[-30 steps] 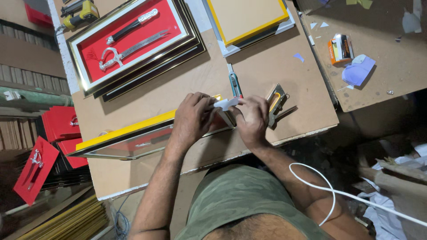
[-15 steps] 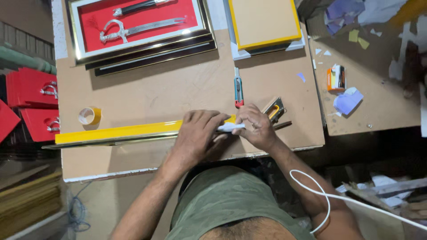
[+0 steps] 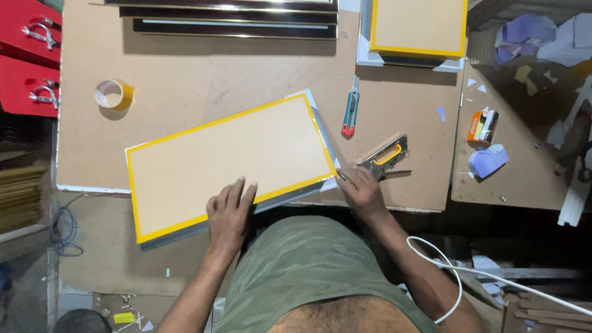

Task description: The person applies yellow tape along the edges of framed display boards on a workbench, pressing and smoothing the tape around each frame and trimming it with a utility knife, finishing one frame and moving to the next.

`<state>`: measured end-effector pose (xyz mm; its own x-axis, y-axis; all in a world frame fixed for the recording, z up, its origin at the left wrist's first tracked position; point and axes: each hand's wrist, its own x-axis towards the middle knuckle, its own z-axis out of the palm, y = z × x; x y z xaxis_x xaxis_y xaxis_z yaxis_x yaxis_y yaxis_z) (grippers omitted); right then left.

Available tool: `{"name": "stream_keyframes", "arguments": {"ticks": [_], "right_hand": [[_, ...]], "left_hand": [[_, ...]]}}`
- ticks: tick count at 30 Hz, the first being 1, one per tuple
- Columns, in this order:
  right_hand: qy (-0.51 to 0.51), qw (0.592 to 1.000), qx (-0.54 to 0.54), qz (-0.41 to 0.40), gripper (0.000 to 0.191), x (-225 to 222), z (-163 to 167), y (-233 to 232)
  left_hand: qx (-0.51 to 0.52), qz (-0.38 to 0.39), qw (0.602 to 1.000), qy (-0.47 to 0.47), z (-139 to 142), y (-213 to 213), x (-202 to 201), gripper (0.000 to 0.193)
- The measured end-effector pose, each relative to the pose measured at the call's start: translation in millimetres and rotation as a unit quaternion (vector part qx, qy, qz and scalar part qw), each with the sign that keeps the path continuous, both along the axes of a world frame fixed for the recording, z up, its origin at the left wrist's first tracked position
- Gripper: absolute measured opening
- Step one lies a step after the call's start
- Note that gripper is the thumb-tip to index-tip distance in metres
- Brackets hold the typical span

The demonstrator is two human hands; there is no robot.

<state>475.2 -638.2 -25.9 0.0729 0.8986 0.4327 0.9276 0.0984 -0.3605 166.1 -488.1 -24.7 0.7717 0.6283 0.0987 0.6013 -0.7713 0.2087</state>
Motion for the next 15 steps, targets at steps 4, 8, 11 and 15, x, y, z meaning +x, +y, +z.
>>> {"name": "stream_keyframes", "arguments": {"ticks": [4,8,11,15], "right_hand": [[0.005,0.998,-0.059,-0.006,0.016,5.2,-50.9,11.7],[-0.041,0.995,-0.083,-0.031,0.019,4.1,-71.0,7.5],[-0.054,0.993,-0.085,-0.062,0.018,-0.9,-72.0,5.9],[-0.076,0.987,-0.118,-0.083,0.029,-8.1,-68.9,1.4]], "left_hand": [[0.040,-0.041,0.997,0.052,-46.5,0.4,19.7,0.072],[-0.095,-0.091,0.979,0.158,-52.3,12.1,59.0,0.103],[-0.203,-0.159,0.965,0.044,-53.4,17.8,116.8,0.117],[-0.126,-0.218,0.966,-0.052,-63.8,20.3,171.1,0.061]]}}
